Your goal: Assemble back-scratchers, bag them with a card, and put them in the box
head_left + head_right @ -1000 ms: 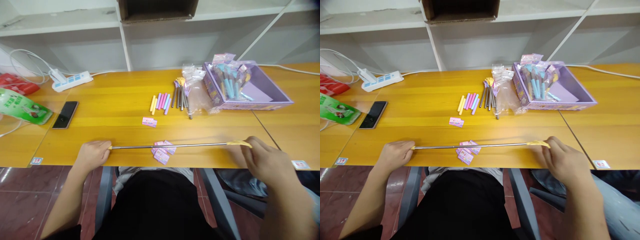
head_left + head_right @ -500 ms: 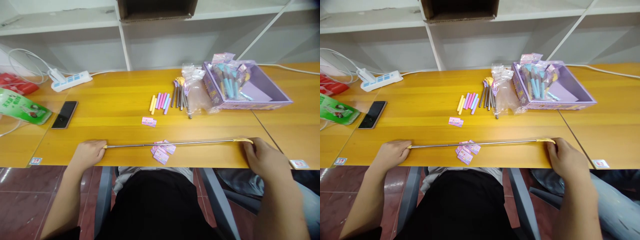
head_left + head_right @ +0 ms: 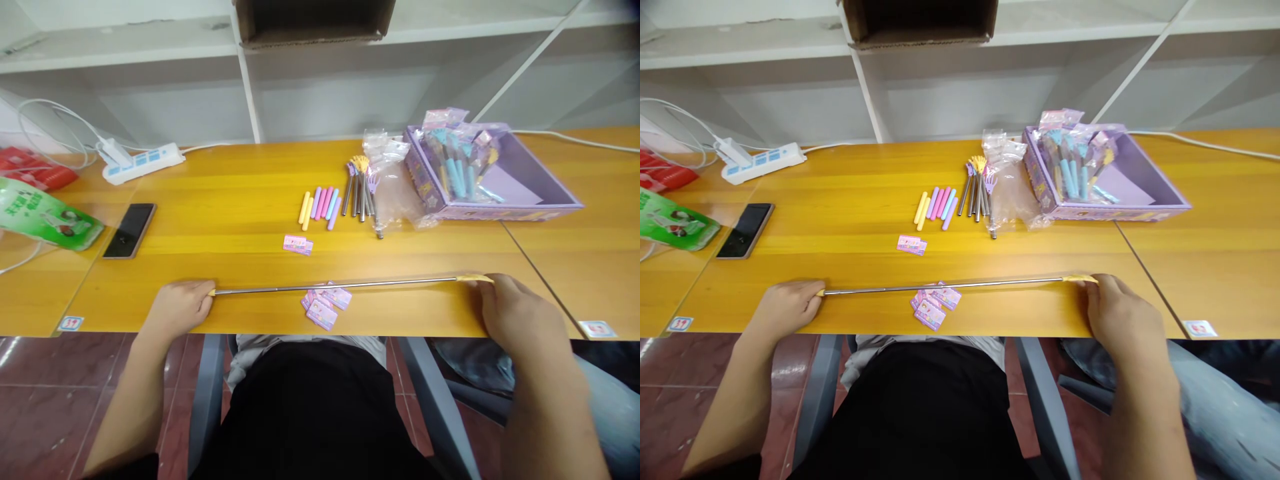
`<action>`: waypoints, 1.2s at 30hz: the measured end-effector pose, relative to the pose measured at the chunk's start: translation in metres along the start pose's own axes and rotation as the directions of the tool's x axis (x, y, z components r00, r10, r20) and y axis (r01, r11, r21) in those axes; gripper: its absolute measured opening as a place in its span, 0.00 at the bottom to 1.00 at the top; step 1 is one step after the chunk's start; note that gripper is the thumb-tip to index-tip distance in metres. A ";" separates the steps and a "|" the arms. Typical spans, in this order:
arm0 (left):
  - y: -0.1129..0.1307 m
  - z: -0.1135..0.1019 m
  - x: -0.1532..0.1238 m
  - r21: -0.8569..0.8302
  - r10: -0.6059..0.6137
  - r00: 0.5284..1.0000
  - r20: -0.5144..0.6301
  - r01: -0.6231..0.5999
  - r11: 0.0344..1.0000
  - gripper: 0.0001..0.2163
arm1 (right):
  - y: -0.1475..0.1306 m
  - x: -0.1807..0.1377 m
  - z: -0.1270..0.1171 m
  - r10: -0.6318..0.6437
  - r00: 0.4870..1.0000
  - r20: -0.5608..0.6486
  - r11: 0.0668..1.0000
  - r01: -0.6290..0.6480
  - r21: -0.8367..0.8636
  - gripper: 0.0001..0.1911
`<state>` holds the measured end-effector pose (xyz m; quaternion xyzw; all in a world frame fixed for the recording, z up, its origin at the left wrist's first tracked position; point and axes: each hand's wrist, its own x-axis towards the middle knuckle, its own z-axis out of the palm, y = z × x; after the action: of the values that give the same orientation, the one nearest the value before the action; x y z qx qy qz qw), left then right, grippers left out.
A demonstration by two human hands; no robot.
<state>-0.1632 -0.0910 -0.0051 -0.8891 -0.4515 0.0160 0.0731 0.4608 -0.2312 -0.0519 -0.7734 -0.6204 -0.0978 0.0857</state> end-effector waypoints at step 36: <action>0.145 -0.010 0.065 -0.219 -0.012 0.992 0.122 0.039 0.975 0.11 | -0.198 0.016 -0.002 -0.555 0.798 -0.233 0.746 0.602 0.283 0.15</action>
<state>-0.0081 -0.1239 -0.0137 -0.8833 -0.4655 0.0182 -0.0531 0.2711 -0.1741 -0.0441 -0.5067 -0.8297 -0.0614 0.2260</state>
